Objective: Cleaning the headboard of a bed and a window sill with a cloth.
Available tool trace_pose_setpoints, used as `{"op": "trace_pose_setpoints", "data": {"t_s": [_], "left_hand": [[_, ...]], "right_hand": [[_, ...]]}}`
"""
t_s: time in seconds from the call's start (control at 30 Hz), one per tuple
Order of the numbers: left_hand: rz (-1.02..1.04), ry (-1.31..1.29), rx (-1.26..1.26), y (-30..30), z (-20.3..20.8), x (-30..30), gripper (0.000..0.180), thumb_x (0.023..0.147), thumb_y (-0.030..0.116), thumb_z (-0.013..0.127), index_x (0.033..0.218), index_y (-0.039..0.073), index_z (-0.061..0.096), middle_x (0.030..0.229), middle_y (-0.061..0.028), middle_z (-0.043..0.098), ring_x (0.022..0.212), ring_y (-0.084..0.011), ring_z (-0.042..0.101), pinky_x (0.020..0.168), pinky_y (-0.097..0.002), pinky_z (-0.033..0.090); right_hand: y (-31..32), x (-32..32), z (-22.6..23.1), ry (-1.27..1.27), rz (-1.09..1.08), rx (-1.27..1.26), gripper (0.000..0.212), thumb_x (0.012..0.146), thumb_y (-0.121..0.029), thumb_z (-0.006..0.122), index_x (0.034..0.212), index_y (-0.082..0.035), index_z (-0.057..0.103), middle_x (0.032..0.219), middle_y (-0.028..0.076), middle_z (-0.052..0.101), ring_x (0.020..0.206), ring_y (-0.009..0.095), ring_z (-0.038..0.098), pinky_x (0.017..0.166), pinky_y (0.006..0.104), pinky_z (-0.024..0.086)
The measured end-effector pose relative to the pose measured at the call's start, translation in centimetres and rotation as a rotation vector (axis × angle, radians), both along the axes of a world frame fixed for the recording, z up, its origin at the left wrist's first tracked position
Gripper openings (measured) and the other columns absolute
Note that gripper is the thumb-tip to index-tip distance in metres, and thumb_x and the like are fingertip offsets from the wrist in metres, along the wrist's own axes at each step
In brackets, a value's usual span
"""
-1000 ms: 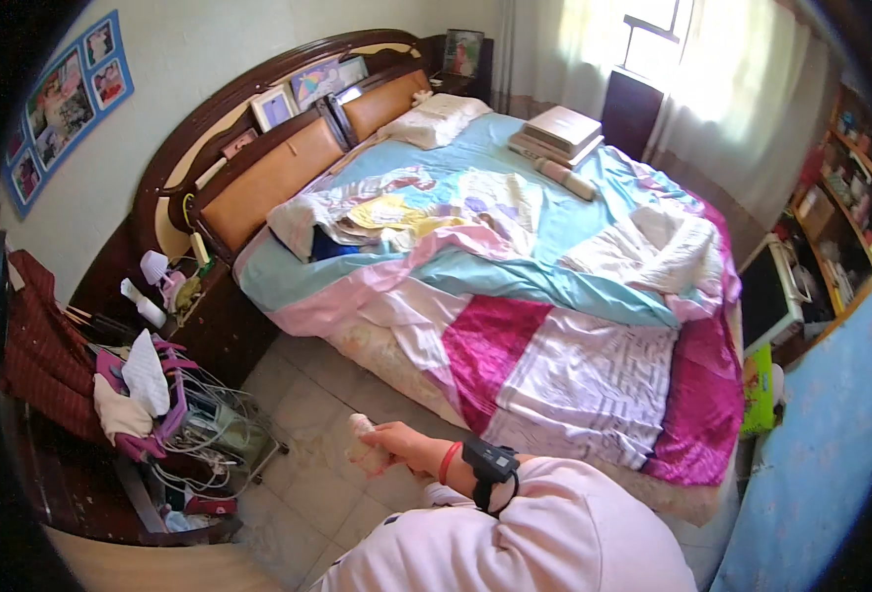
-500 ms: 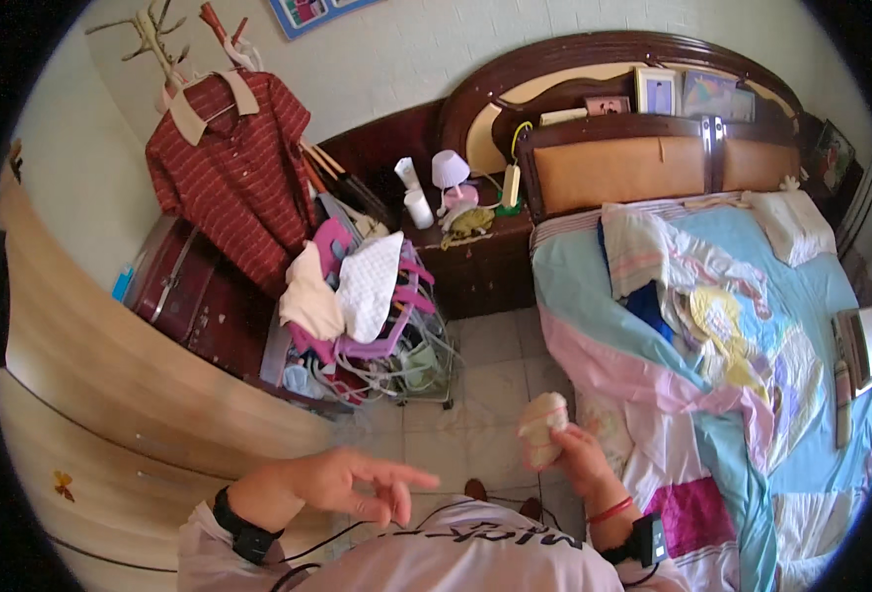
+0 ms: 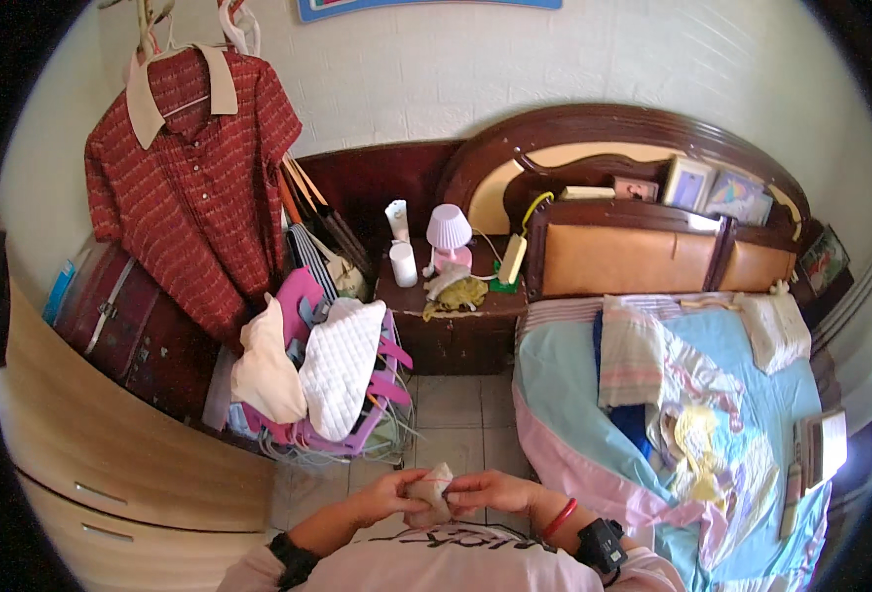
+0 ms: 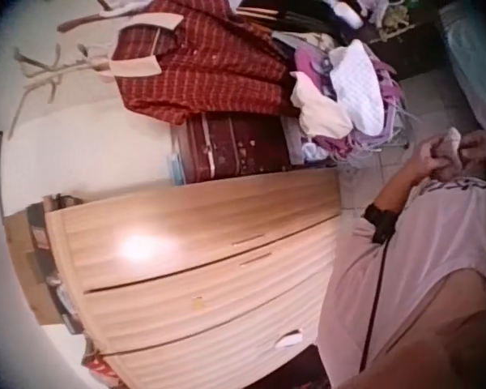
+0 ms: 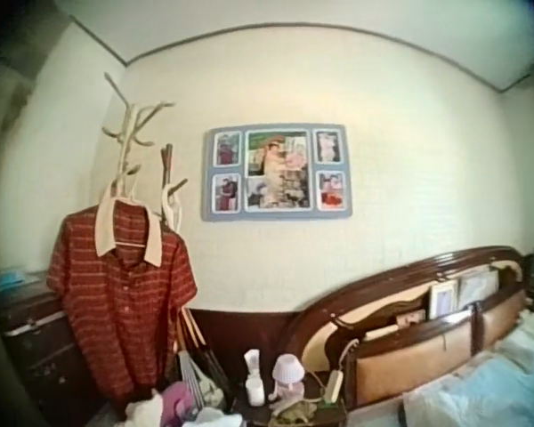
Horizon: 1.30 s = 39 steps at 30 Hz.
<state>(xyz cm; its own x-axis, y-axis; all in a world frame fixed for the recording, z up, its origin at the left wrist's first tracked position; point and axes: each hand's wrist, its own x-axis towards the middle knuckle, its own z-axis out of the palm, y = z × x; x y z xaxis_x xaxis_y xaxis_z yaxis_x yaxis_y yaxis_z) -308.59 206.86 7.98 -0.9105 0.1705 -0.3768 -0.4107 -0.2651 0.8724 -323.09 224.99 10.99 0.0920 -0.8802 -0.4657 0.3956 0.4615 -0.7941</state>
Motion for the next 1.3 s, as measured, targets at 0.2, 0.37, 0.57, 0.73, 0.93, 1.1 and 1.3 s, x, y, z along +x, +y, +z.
{"op": "trace_pose_setpoints", "data": {"t_s": [0.2,0.37,0.57,0.73,0.93,1.1,1.3], "left_hand": [[0.446,-0.085,0.102,-7.4,0.3,-1.2,0.045,0.070,0.009,0.066,0.112,0.001,0.051,0.100,-0.0043,0.057,0.089,-0.0142,0.054,0.078,-0.0267,0.043],[0.634,-0.150,0.190,-9.7,-0.5,-1.0,0.042,0.070,0.005,0.064,0.110,-0.001,0.052,0.099,-0.0062,0.058,0.091,-0.0161,0.055,0.079,-0.0280,0.043],[0.951,-0.205,0.251,-9.5,0.9,-4.2,0.040,0.068,0.002,0.063,0.107,-0.003,0.054,0.098,-0.0077,0.059,0.091,-0.0191,0.056,0.084,-0.0312,0.043],[1.174,-0.138,0.169,-8.4,1.3,-8.2,0.040,0.069,0.004,0.061,0.108,-0.004,0.053,0.098,-0.0082,0.059,0.092,-0.0194,0.056,0.084,-0.0315,0.042],[1.307,-0.348,0.205,-6.0,5.1,-13.1,0.041,0.071,0.005,0.061,0.110,-0.004,0.051,0.102,-0.0085,0.057,0.093,-0.0186,0.055,0.083,-0.0291,0.042],[1.562,-0.398,0.223,-2.7,5.5,-13.6,0.045,0.072,0.004,0.061,0.115,-0.004,0.048,0.104,-0.0095,0.057,0.095,-0.0183,0.054,0.083,-0.0298,0.043],[1.758,-0.418,0.322,0.3,5.6,-14.0,0.047,0.074,0.003,0.060,0.119,-0.002,0.045,0.107,-0.0090,0.055,0.098,-0.0187,0.053,0.086,-0.0302,0.042]], "right_hand": [[-6.4,-8.1,-1.4,0.006,-0.208,-0.013,0.049,0.086,-0.028,0.053,0.128,-0.008,0.038,0.118,0.005,0.047,0.095,0.016,0.053,0.080,0.0280,0.044],[-11.1,-15.8,-4.3,0.133,-0.373,0.053,0.059,0.081,-0.022,0.060,0.131,-0.010,0.032,0.126,0.006,0.041,0.095,0.015,0.052,0.072,0.0274,0.047],[-21.1,-25.6,-6.7,0.362,-0.345,-0.023,0.065,0.077,-0.017,0.063,0.132,-0.008,0.030,0.121,0.012,0.042,0.092,0.014,0.051,0.068,0.0240,0.045],[-31.1,-33.1,-10.3,0.738,-0.341,-0.201,0.069,0.069,-0.023,0.069,0.126,-0.002,0.036,0.104,0.014,0.052,0.088,0.020,0.052,0.078,0.0322,0.044],[-39.7,-40.8,-14.1,1.215,-0.178,-0.391,0.075,0.063,-0.021,0.072,0.125,-0.002,0.036,0.121,0.023,0.040,0.114,0.036,0.037,0.097,0.0412,0.029],[-45.1,-40.4,-14.3,1.338,0.023,-0.296,0.082,0.060,-0.024,0.073,0.130,-0.008,0.033,0.133,0.029,0.022,0.123,0.041,0.025,0.101,0.0426,0.024],[-48.0,-41.2,-16.4,1.441,0.277,-0.255,0.079,0.059,-0.022,0.075,0.127,-0.008,0.037,0.127,0.019,0.036,0.116,0.035,0.036,0.097,0.0405,0.032]]}}
